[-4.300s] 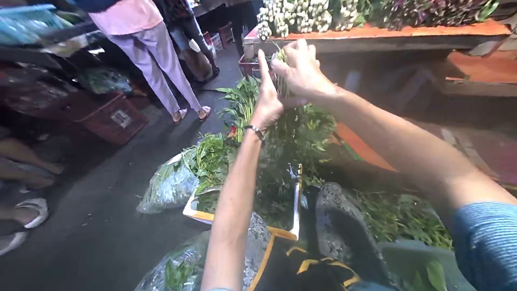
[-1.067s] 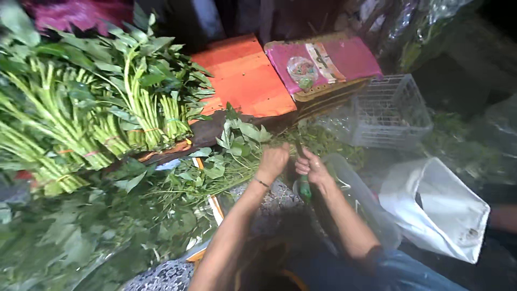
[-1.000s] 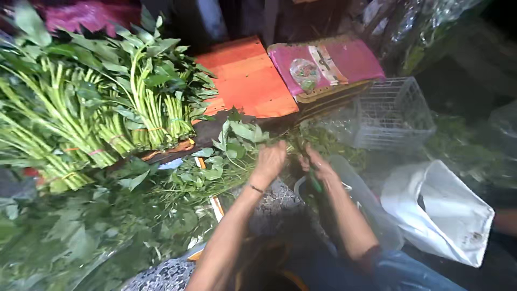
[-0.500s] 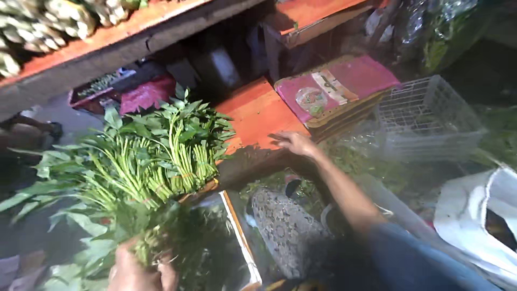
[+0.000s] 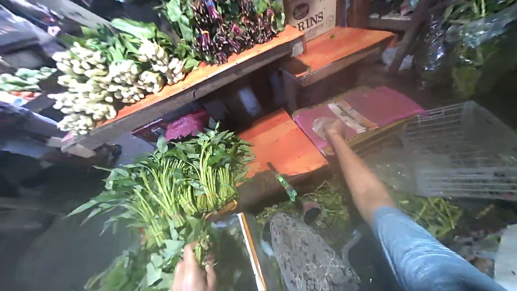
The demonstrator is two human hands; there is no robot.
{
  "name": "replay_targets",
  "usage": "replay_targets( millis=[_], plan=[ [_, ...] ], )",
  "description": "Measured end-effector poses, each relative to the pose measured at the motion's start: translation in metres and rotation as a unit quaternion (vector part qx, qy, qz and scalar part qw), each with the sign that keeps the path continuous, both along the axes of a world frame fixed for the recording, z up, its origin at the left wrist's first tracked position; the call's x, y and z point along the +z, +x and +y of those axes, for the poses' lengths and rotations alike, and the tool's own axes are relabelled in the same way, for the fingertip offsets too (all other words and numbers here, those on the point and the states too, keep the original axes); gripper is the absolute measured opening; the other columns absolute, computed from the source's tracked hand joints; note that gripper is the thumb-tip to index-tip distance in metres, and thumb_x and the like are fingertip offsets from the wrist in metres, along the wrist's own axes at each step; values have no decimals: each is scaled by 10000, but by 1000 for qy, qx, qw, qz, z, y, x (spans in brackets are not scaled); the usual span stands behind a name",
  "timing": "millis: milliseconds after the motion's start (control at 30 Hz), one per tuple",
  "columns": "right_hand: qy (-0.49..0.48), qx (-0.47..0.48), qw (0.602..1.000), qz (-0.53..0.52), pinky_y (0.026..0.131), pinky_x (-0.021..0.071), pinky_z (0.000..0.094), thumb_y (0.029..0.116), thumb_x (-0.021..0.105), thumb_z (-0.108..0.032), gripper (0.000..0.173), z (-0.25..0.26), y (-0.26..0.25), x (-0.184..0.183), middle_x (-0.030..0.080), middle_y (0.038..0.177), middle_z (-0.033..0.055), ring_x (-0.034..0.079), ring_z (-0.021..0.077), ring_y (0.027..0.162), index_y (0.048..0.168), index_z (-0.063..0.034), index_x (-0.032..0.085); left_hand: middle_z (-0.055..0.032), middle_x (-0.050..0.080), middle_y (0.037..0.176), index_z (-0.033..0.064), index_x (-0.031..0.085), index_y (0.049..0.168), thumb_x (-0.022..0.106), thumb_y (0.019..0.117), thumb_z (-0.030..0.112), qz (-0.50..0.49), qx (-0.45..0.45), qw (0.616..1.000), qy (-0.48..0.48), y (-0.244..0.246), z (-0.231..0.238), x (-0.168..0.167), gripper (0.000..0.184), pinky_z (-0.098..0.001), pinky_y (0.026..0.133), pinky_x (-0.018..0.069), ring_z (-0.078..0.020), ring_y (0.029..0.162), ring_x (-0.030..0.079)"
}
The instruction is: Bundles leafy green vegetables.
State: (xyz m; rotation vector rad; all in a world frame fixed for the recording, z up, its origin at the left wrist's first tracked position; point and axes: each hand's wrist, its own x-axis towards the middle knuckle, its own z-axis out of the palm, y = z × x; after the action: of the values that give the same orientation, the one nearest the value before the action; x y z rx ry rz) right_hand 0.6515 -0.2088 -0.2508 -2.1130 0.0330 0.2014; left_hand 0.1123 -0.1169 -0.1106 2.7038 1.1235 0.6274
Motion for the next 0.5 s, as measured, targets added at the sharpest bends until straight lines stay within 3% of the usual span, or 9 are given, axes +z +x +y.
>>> replay_targets(
  millis=[133,233,300,333,400,500],
  plan=[
    [106,86,979,-148,1023,474,577,941,730,-153,246,-12,7,39,698,1153,250,646,393,1132,1104,31,733,-328,669,874,-147,572,1205,618,882,40,-11,-2,1000,6,-3,4,-17,376,-664,702,532,-546,795,673],
    [-43,219,968,-113,1014,447,671,932,722,-124,243,-10,11,53,679,1170,288,624,461,1155,1119,30,722,-300,672,831,-122,588,1201,628,891,61,-17,-3,1000,1,1,5,-27,362,-651,664,540,-521,750,682],
    [-81,268,956,-85,977,469,678,906,745,-114,241,-4,18,43,696,1126,280,648,457,1098,1104,22,731,-289,673,827,-111,592,1205,619,906,62,-24,-11,999,-25,6,6,-28,346,-653,670,539,-507,752,687],
    [-63,289,952,-76,960,494,639,912,741,-89,238,-1,16,44,699,1106,273,665,430,1053,1112,39,718,-283,679,839,-109,595,1210,613,920,63,-34,-19,998,-47,8,6,-28,338,-648,685,542,-493,765,692],
    [-18,344,937,-56,913,553,555,922,695,-8,335,2,-5,57,688,1124,277,689,383,993,1242,68,629,-281,694,893,-116,590,1244,603,957,77,-49,-37,993,-105,10,7,-26,345,-630,748,552,-466,820,705],
    [34,390,920,-14,826,544,434,951,638,10,463,12,-60,84,641,1135,245,634,265,918,1384,48,481,-274,702,1010,-108,579,1285,600,1020,165,-59,-67,976,-201,11,14,-23,381,-580,869,544,-413,937,709]
  ],
)
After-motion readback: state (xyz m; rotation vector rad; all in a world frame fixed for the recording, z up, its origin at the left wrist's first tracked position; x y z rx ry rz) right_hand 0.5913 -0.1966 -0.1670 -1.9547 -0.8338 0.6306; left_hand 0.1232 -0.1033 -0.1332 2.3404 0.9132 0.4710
